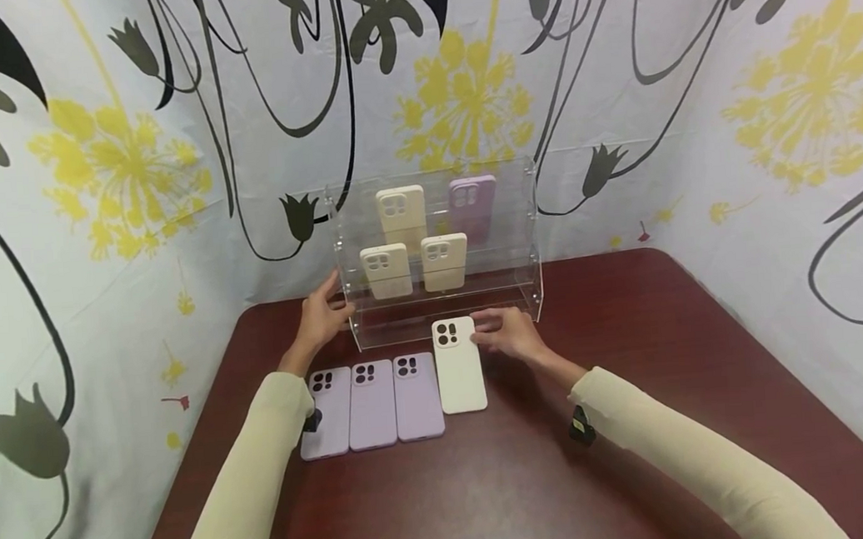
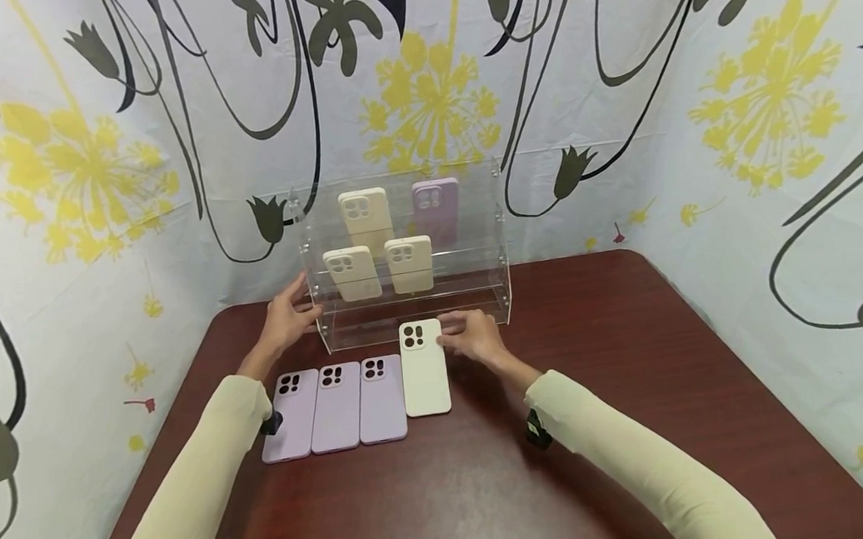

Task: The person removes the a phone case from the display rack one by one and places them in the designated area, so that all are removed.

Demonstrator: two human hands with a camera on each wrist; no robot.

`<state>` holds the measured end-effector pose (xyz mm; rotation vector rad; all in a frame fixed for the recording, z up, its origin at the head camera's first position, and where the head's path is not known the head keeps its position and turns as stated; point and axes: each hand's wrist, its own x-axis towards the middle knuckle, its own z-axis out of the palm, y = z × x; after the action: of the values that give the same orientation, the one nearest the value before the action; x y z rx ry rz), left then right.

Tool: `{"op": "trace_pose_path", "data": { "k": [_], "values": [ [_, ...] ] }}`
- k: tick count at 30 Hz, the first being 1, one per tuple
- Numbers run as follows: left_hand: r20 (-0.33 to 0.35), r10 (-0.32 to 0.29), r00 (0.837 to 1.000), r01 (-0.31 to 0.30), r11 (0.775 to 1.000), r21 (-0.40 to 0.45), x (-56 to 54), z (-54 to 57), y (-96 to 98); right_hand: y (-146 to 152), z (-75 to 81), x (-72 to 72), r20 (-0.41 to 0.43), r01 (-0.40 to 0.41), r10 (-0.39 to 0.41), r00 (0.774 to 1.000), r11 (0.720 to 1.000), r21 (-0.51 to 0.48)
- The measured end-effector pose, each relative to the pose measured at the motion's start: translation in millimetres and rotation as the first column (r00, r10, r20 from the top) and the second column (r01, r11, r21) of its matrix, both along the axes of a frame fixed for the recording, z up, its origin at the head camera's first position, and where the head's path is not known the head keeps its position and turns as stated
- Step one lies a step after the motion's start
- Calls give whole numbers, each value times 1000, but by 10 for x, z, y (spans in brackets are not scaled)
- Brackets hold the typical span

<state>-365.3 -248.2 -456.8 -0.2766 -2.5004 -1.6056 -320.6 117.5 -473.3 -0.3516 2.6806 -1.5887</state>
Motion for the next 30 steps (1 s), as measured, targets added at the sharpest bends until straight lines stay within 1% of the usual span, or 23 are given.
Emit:
{"op": "trace_pose_path", "data": {
  "k": [10, 16, 22, 26, 30],
  "values": [
    [-14, 5, 1000, -5, 1000, 5, 2, 15, 11, -1, -141, 61, 110, -11, 14, 994, 999, -32],
    [-18, -4, 1000, 4, 1000, 22, 4, 10, 21, -16, -201, 91, 132, -10, 14, 991, 1000, -30],
    [-10, 2, 1000, -2, 1000, 10, 3, -2, 18, -20, -256, 106, 149, -6, 12, 989, 999, -38],
    [-4, 8, 1000, -8, 1000, 19, -4, -5, 23, -19, -271, 113, 162, -8, 16, 987, 999, -50],
    [0, 16, 1000, -16, 1000, 23, -5, -4, 27, -12, -291, 109, 145, -20, 27, 989, 999, -49]
  ]
}}
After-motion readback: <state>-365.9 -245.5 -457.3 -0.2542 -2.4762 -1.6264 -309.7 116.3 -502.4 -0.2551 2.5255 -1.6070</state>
